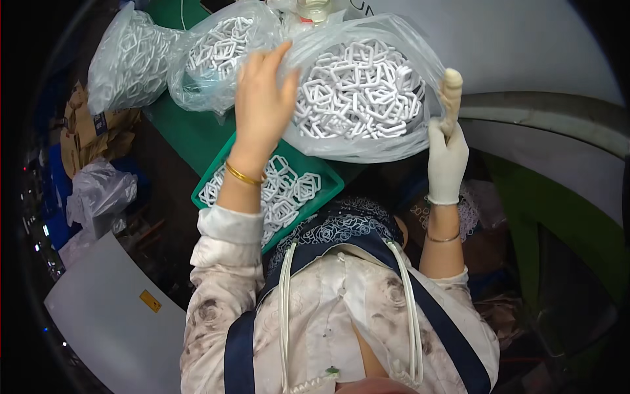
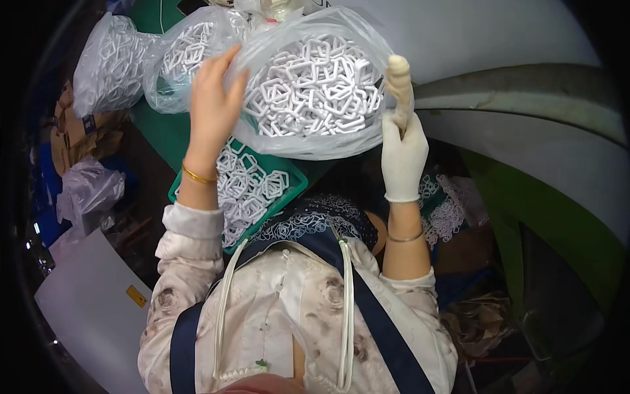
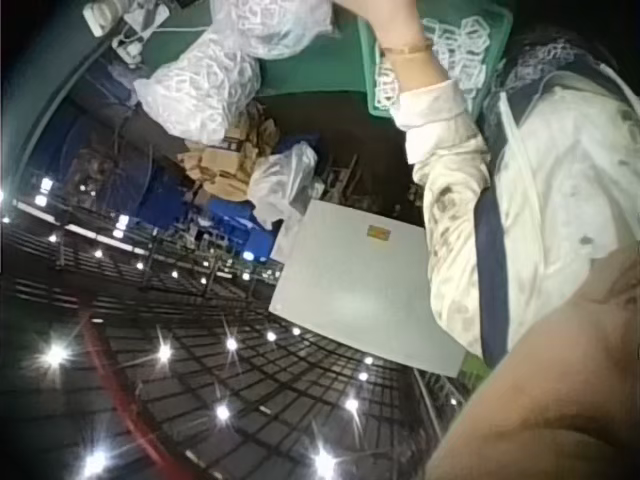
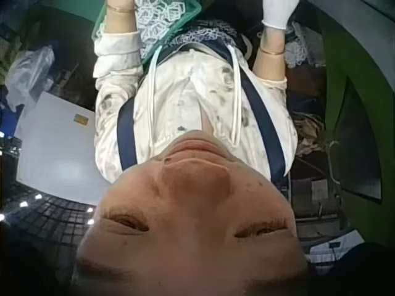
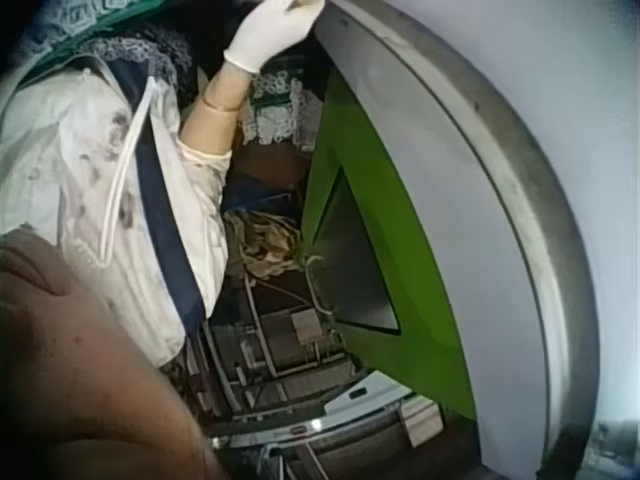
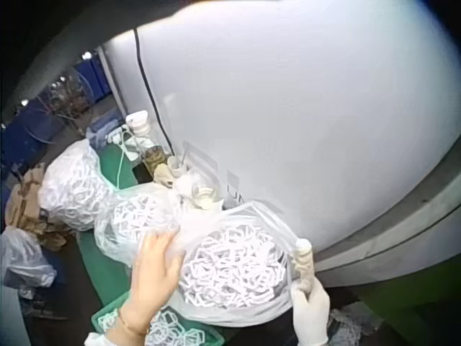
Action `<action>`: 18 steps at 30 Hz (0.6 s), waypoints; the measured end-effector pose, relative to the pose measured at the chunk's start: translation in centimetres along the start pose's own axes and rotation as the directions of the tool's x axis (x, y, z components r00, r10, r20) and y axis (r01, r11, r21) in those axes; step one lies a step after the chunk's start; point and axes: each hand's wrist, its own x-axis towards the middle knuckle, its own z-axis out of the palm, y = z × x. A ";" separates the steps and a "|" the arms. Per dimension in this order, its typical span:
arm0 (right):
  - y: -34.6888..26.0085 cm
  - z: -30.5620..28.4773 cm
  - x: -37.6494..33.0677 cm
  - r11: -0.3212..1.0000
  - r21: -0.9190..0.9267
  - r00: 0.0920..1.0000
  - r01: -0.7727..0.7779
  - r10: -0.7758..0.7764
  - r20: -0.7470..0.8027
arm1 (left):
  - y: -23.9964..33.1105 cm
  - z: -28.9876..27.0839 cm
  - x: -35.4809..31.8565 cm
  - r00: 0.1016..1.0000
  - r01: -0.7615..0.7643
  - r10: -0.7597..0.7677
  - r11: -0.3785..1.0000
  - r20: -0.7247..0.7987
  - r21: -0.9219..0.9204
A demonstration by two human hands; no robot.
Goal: Assembling small white plastic rings onto a cylindrical component at a manual workstation.
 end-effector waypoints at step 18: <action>0.2 -1.6 -4.6 1.000 -0.018 0.980 0.021 -0.025 -0.197 | 2.9 10.0 1.5 0.763 -0.629 0.578 0.766 0.291 0.128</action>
